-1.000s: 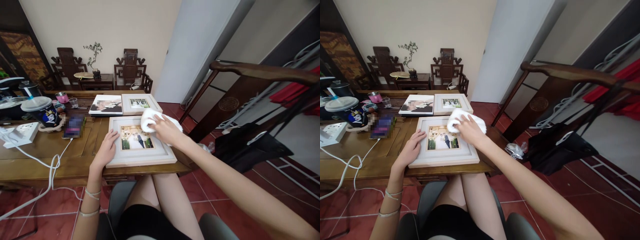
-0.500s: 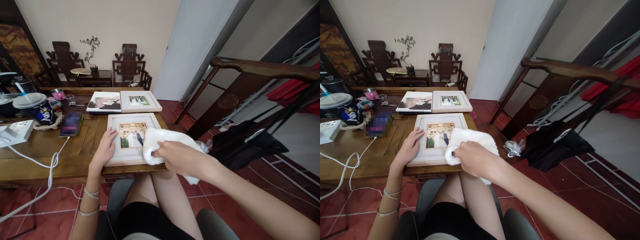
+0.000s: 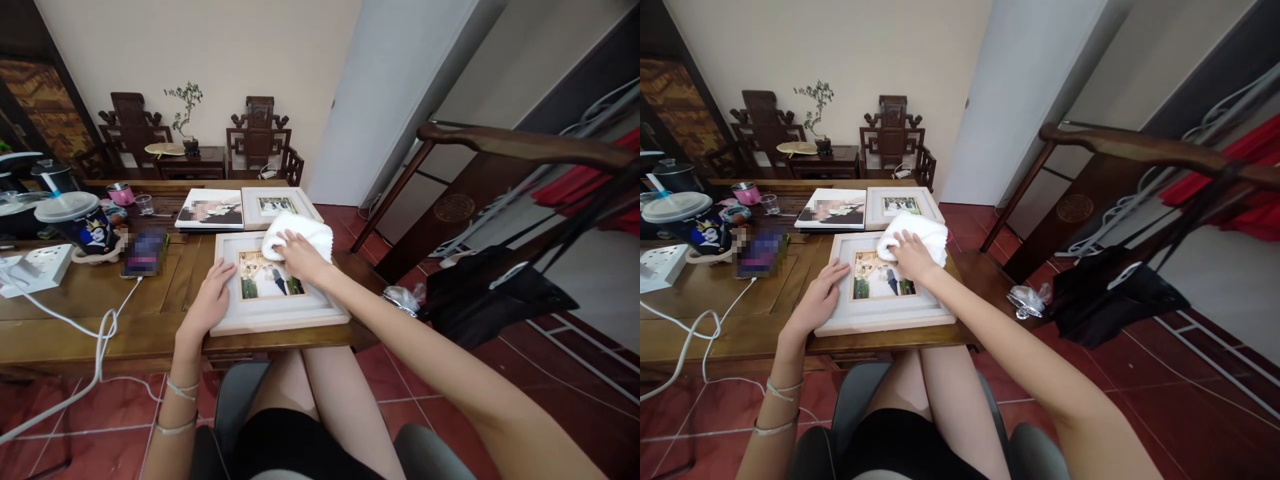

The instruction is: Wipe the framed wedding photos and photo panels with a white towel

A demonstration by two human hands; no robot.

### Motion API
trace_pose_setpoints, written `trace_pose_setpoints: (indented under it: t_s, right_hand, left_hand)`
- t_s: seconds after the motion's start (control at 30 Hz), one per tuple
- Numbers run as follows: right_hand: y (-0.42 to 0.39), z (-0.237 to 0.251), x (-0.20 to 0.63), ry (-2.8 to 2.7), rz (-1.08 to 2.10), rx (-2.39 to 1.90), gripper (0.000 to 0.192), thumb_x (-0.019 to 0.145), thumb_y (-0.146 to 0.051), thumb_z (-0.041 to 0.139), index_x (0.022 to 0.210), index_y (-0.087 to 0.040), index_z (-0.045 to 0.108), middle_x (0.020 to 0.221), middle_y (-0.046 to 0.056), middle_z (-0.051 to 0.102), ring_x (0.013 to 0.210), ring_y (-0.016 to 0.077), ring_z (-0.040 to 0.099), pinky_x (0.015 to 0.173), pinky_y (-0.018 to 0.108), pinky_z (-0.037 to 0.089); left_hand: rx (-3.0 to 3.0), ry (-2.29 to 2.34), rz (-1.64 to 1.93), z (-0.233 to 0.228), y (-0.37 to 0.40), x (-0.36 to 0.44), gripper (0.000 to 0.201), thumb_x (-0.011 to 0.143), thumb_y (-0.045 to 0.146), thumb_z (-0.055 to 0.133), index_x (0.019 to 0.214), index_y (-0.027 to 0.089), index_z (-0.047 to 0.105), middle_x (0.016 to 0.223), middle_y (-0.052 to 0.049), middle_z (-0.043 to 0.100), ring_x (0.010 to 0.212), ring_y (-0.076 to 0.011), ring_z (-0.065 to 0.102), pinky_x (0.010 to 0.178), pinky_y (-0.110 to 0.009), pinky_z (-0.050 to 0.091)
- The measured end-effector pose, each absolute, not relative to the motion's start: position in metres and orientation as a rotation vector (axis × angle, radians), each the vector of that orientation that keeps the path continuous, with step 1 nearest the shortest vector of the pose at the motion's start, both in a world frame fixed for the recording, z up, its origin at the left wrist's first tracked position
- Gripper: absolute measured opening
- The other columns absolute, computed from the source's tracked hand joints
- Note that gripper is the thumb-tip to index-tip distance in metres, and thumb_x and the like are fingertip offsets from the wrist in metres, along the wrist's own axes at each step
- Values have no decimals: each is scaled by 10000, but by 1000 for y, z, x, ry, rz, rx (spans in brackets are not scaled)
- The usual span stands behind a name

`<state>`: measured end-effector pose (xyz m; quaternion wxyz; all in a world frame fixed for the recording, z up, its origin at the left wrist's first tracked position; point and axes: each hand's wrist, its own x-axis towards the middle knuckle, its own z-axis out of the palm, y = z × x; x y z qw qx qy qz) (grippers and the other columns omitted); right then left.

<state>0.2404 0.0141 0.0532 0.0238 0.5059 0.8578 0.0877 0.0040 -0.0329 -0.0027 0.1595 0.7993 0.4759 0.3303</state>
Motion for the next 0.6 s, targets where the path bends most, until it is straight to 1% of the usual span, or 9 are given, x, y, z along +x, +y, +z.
trace_pose_setpoints:
  t_s: [0.1,0.2,0.27,0.3,0.37,0.43,0.5,0.57,0.6]
  right_hand:
    - [10,52,235,2633,252,1566,484,818,-43,443,1291,-62,543,1472,226,346,1354,383,285,1065,493,242]
    - [-18,62,238,2624,178,1470,473,783,-20,459,1228,-85,603,1407,214,437,1280,363,397,1014,440,316]
    - [-44,80,244,2584,0,1371,475,758,14,438,1162,-117,649,1257,194,567,1169,317,511,920,368,389]
    - [-57,91,246,2546,-135,1319,477,755,24,421,1130,-138,667,1136,176,627,1092,292,563,858,332,413]
    - [-79,111,248,2481,-345,1244,473,742,25,416,1070,-177,690,959,131,670,953,258,618,767,295,424]
    - [-92,122,246,2460,-419,1213,459,730,22,418,1028,-187,698,889,113,674,901,250,632,731,284,420]
    - [-92,120,242,2478,-401,1244,458,742,13,411,1054,-176,687,946,134,674,923,258,637,740,289,426]
    - [-80,105,239,2515,-338,1326,499,757,10,401,1158,-161,645,1124,173,638,1005,270,624,793,307,435]
    - [-70,96,238,2541,-283,1373,530,757,15,403,1216,-149,610,1239,191,584,1079,283,596,840,325,432]
  left_hand:
    - [2272,1372,953,-2,-33,5,508,804,81,342,1257,93,571,1358,-134,536,1387,-255,327,1155,-498,259]
    - [2260,1378,961,-2,-33,6,514,797,74,351,1256,116,578,1359,-114,540,1385,-252,332,1154,-493,266]
    - [2260,1391,958,-2,-33,6,517,795,69,347,1256,109,578,1356,-116,543,1383,-253,336,1153,-489,272]
    - [2264,1398,955,-2,-33,7,516,796,67,342,1255,94,577,1352,-126,544,1382,-254,338,1153,-486,273]
    - [2272,1405,948,-2,-33,7,514,800,65,333,1255,62,572,1350,-148,542,1382,-257,336,1154,-482,272]
    - [2279,1403,948,-3,-33,7,513,801,65,332,1256,58,569,1352,-153,539,1382,-259,336,1153,-487,271]
    - [2285,1396,951,-4,-32,6,512,800,66,335,1254,64,570,1353,-151,538,1382,-260,336,1151,-493,270]
    - [2287,1388,949,-5,-32,5,509,800,70,339,1253,68,571,1355,-149,536,1385,-260,331,1151,-495,267]
    - [2285,1384,944,-5,-32,5,510,801,72,340,1257,72,568,1360,-147,532,1387,-259,326,1152,-497,263]
